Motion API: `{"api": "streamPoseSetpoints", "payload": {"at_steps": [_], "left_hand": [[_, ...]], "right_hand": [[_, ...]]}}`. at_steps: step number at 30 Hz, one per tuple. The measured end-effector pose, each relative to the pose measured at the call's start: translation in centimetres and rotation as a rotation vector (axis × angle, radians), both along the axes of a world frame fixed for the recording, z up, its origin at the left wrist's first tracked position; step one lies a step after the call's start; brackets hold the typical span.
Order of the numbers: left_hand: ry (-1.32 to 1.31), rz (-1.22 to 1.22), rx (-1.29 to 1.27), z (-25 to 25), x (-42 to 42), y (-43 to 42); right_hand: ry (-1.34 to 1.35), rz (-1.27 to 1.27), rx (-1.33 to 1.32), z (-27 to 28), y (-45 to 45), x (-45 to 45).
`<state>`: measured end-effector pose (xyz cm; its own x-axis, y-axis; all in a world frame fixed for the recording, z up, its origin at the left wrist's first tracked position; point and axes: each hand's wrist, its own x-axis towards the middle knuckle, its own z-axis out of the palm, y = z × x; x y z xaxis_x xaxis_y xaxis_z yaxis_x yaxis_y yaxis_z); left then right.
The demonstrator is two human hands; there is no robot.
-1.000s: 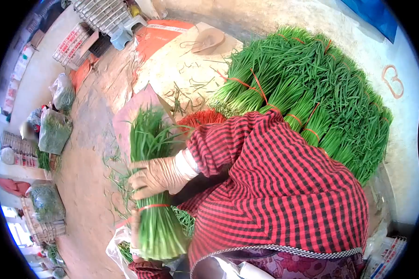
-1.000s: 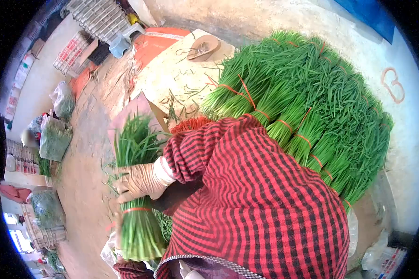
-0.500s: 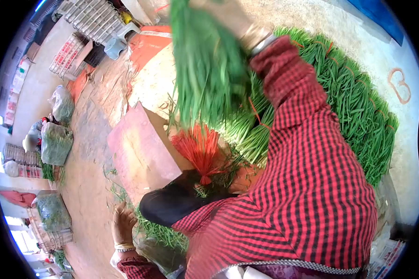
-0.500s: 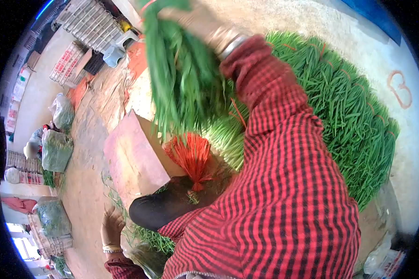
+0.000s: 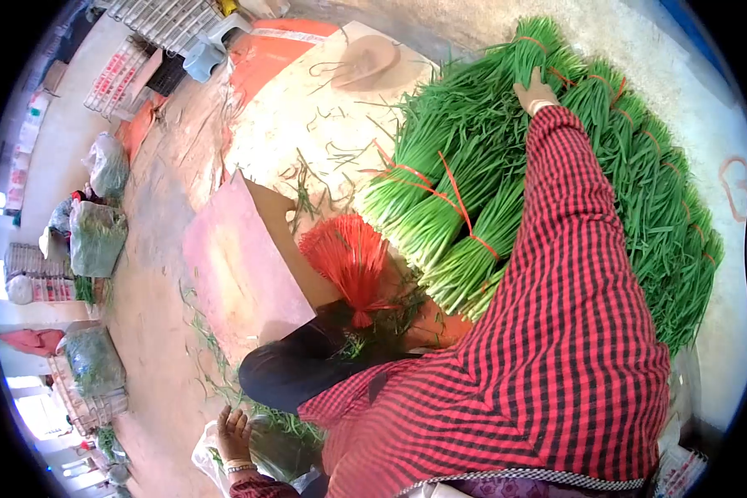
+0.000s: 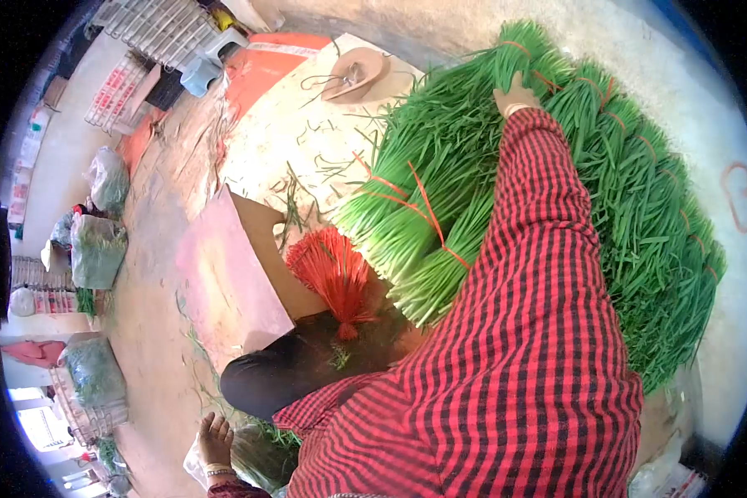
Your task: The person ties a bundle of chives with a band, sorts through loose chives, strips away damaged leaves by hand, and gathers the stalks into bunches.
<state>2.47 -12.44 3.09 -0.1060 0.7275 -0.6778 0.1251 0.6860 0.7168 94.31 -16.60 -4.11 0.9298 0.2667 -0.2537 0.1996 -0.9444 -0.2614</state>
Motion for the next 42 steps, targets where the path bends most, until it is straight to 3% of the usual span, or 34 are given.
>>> {"api": "streamPoseSetpoints", "payload": {"at_steps": [2,5,8,10,12,14,18,20,22,24,25,26,31,34,36,42], "left_hand": [[0.018,0.043,0.049,0.1,0.1,-0.2],[-0.018,0.051,0.067,-0.8,-0.5,-0.5],[-0.049,0.079,0.036,-1.5,-1.1,-0.2],[-0.091,0.091,0.066,-2.3,-1.5,0.0],[-0.124,0.114,0.068,-3.0,-1.4,0.6],[-0.155,0.149,0.073,-3.8,-1.2,0.8],[-0.247,0.016,0.047,-4.6,-2.8,0.1],[-0.209,0.059,0.035,-4.9,-3.2,-0.9],[-0.234,0.140,0.021,-6.0,-5.3,-1.7],[-0.253,0.341,0.041,-7.4,-7.3,-2.4],[-0.245,0.406,0.005,-7.7,-7.8,-2.7],[-0.229,0.415,-0.007,-8.1,-8.4,-2.9],[-0.149,0.458,-0.097,-9.9,-8.7,-3.8],[-0.066,0.282,-0.143,-8.9,-6.8,-3.8],[-0.051,0.278,-0.143,-8.7,-6.2,-3.4],[-0.002,0.188,-0.148,-7.7,-5.8,-2.6]], "right_hand": [[0.034,0.007,0.088,0.0,-0.4,0.6],[-0.064,0.006,-0.024,1.9,-0.4,-1.4],[-0.375,0.115,-0.077,6.2,0.9,-7.1],[-0.449,0.334,-0.075,8.3,3.3,-10.7],[-0.693,0.644,0.171,7.4,6.0,-13.7],[-0.643,0.743,0.160,5.1,9.9,-16.8],[-0.408,0.906,0.156,9.9,11.4,-23.2],[-0.206,0.708,0.178,12.6,10.8,-23.2],[-0.366,0.602,0.285,8.4,10.5,-15.7],[-0.245,0.352,0.388,9.2,7.8,-12.7],[-0.399,0.352,0.359,8.0,6.8,-9.7],[-0.394,0.306,0.504,6.0,5.7,-5.9],[-0.074,0.170,0.664,4.4,2.8,-0.1],[-0.088,0.135,0.533,4.7,3.0,-0.6],[-0.156,0.166,0.204,4.5,3.6,-0.7],[-0.281,0.123,0.043,3.3,3.8,0.0]]}}
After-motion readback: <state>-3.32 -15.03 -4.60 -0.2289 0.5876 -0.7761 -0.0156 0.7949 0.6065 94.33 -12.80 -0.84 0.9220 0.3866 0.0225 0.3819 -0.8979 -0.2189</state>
